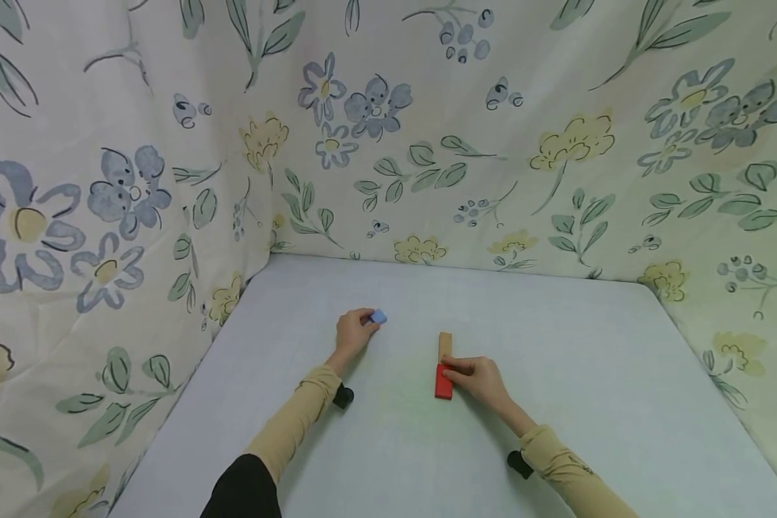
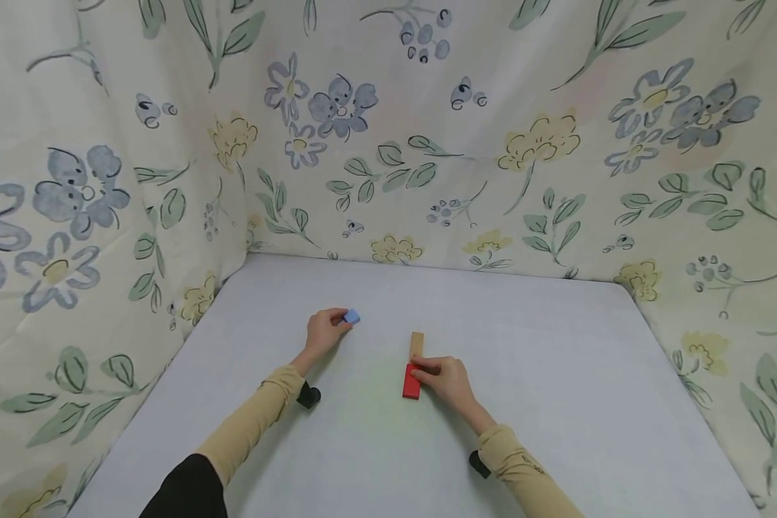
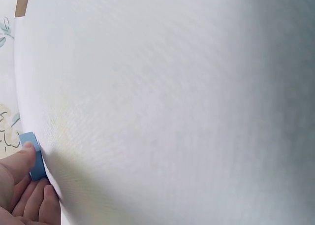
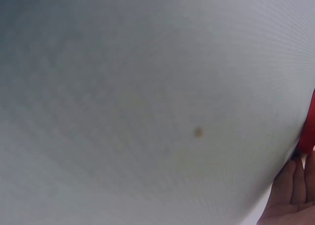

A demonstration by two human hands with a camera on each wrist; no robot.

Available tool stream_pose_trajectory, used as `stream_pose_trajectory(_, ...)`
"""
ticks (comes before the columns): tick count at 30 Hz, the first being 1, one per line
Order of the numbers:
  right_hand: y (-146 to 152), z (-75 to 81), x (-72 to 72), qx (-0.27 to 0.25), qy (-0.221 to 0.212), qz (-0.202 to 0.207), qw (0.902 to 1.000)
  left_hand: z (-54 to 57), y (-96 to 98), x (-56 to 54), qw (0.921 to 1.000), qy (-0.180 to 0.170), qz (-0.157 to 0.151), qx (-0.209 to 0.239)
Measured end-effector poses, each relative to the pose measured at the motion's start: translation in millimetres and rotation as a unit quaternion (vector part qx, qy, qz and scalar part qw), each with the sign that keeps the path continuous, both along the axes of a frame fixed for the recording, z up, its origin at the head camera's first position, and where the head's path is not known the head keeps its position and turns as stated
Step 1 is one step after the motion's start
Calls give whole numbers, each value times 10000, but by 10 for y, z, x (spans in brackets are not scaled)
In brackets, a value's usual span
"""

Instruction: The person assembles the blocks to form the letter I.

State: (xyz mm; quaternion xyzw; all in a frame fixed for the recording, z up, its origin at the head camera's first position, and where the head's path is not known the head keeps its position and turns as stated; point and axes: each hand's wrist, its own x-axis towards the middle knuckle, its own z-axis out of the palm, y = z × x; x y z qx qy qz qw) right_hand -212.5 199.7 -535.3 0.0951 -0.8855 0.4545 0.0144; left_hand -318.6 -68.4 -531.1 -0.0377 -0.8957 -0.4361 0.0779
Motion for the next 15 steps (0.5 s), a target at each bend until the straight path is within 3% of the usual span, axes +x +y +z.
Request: stream_pose_trajectory(15, -6, -5, 3, -42, -10, -17, 10000, 28, -51, 54, 9996, 0, -180, 199)
